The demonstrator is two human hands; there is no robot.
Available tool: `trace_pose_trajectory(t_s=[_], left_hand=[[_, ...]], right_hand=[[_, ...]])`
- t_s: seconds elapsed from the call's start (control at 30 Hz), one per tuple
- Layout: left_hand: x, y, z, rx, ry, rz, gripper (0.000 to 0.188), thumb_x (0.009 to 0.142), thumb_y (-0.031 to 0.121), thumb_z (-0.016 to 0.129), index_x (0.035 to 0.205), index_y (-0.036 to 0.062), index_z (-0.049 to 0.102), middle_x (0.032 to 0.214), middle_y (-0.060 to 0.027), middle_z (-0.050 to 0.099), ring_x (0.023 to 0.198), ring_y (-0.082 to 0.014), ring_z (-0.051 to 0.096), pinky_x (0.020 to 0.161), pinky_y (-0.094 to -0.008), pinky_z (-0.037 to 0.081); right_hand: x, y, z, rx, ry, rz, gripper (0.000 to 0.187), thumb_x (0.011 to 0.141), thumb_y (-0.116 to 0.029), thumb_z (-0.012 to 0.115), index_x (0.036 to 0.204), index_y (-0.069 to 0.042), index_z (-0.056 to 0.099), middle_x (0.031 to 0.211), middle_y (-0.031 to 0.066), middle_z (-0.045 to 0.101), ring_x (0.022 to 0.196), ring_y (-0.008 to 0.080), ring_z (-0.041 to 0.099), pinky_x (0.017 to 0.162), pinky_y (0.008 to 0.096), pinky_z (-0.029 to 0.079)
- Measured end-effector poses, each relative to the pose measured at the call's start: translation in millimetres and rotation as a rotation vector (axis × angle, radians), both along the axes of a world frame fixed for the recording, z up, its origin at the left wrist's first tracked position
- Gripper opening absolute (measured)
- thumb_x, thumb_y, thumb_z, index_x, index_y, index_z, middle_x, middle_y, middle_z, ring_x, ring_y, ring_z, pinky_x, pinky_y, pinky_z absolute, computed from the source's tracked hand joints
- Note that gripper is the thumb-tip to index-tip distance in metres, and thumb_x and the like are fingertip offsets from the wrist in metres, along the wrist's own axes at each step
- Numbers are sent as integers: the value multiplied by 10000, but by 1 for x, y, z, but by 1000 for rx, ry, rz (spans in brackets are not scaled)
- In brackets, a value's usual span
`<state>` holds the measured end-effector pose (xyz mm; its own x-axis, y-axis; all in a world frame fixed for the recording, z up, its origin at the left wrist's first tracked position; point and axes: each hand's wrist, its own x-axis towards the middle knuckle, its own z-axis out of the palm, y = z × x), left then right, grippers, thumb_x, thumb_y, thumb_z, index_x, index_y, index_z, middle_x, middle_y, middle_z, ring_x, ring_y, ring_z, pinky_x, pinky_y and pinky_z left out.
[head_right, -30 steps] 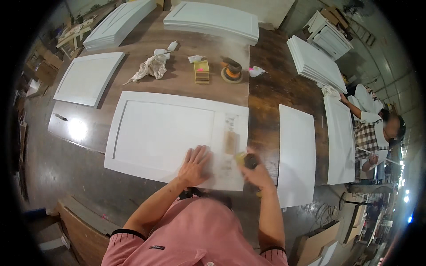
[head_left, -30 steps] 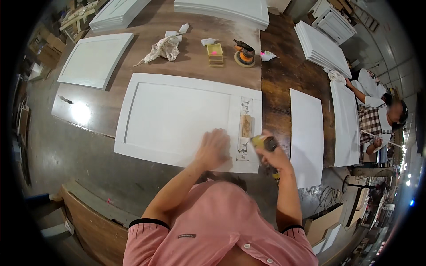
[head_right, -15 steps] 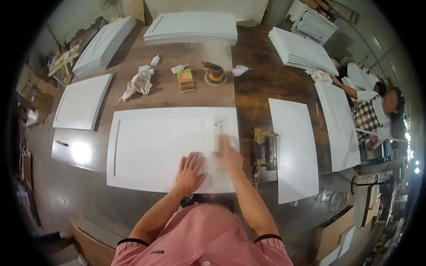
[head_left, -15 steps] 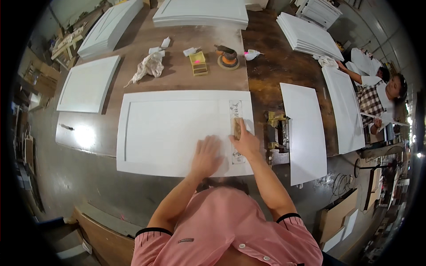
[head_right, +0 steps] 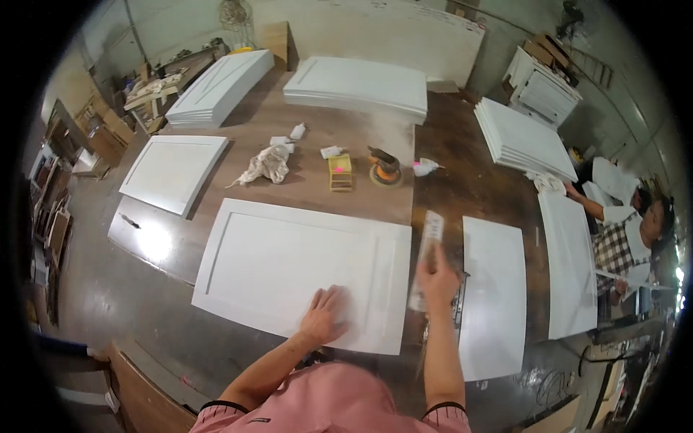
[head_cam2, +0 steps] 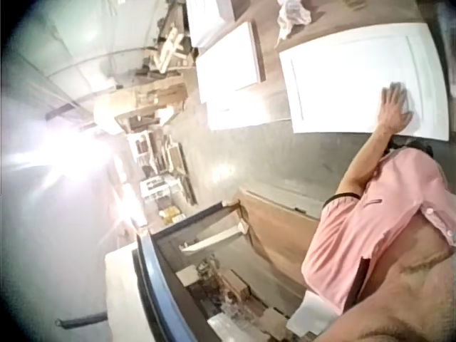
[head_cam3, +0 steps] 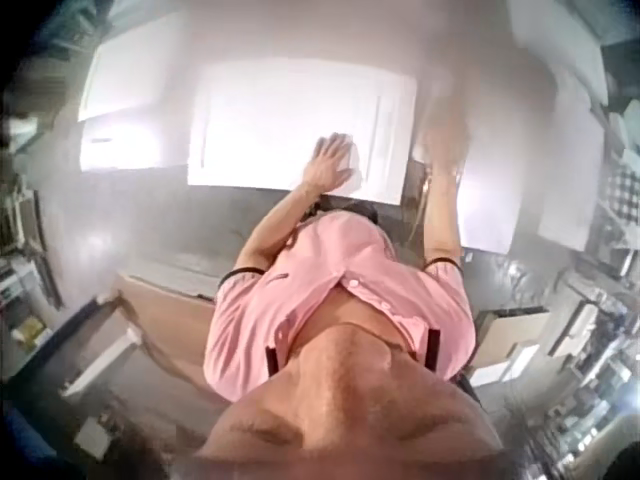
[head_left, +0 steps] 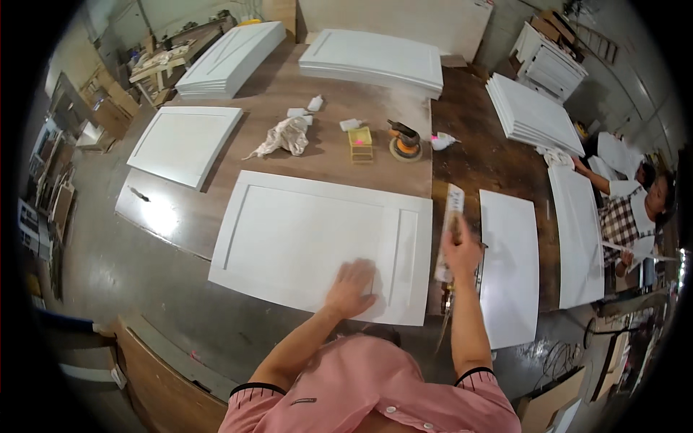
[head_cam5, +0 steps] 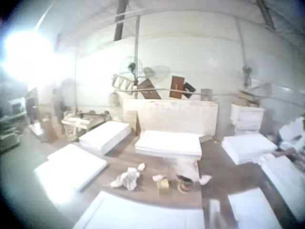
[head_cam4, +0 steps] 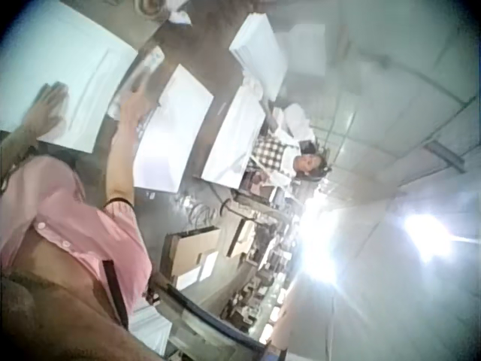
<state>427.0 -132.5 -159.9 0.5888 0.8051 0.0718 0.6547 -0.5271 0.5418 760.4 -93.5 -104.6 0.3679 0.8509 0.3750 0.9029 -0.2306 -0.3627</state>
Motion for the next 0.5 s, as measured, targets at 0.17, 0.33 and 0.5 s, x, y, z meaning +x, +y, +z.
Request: trace_pose_trajectory(t_s=[0.17,0.33,0.5], left_hand=[[-30,-25,1,-1,154,-208,801,929,507,678,1565,93,424,1673,-117,331,1564,-328,258,1277,-577,173],[-77,-53,-17,159,291,-139,753,916,332,674,1598,186,392,1681,-74,330,1571,-297,261,1262,-600,213],[-91,-54,21,271,369,-58,721,886,198,630,1579,210,429,1666,-54,367,1547,-287,304,1256,-592,241]], right_hand=[[14,-4,-5,266,166,79,627,972,-244,716,1520,-31,498,843,37,649,784,198,632,786,368,520],[-30,-77,-52,152,321,355,472,890,-139,712,1345,-37,639,872,99,679,821,275,658,800,417,524],[-34,-117,-66,18,359,361,373,867,-6,665,1236,-29,718,944,139,691,842,272,662,756,390,521]])
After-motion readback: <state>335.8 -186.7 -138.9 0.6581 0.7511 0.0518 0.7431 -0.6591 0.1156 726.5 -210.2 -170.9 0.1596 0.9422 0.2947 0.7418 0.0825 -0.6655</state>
